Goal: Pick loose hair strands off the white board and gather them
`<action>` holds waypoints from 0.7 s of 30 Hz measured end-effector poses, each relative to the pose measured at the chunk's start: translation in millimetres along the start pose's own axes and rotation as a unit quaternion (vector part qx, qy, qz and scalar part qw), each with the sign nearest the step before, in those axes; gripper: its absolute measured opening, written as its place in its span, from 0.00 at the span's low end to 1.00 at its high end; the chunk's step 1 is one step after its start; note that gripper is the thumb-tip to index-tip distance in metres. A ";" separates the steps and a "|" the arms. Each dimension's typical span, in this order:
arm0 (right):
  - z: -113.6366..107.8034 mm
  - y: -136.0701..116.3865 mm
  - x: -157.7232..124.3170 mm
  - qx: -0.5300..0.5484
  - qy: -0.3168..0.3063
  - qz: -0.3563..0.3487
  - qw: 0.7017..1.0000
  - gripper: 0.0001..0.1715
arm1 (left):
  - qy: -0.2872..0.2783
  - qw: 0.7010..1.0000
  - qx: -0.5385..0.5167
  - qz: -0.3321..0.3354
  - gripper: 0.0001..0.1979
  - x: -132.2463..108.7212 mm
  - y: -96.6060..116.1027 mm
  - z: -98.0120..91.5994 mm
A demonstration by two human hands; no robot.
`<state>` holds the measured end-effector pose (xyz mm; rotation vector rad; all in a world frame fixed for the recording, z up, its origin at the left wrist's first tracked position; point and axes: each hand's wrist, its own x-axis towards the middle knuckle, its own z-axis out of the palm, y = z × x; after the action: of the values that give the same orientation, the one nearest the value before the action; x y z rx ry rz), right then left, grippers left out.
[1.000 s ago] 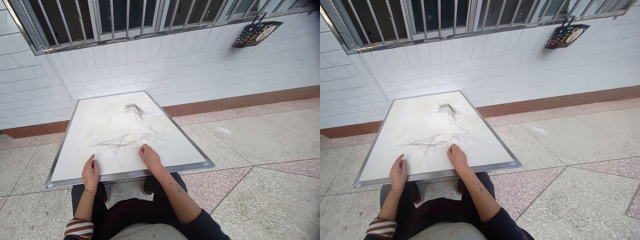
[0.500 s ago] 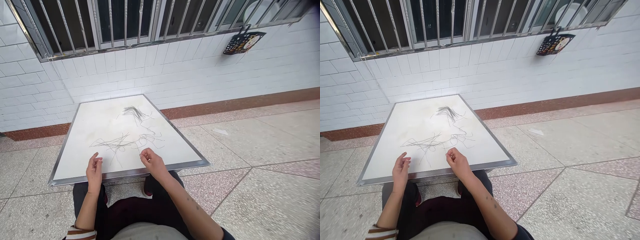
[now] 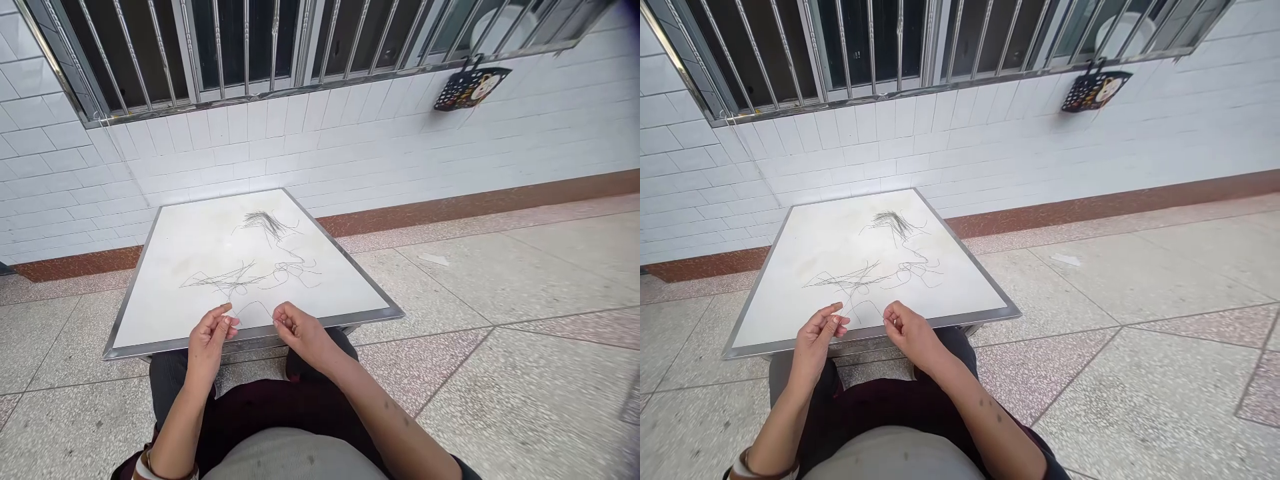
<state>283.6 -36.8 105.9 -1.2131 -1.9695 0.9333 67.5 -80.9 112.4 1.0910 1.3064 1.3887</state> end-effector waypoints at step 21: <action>15.2 -10.7 -17.3 0.023 0.041 -0.070 0.996 0.16 | -0.112 0.987 0.111 -0.017 0.21 -22.2 14.7 -8.6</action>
<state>272.9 -59.7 103.8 -1.0578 -1.9304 0.8397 62.8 -104.7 126.3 1.3265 1.3282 1.0782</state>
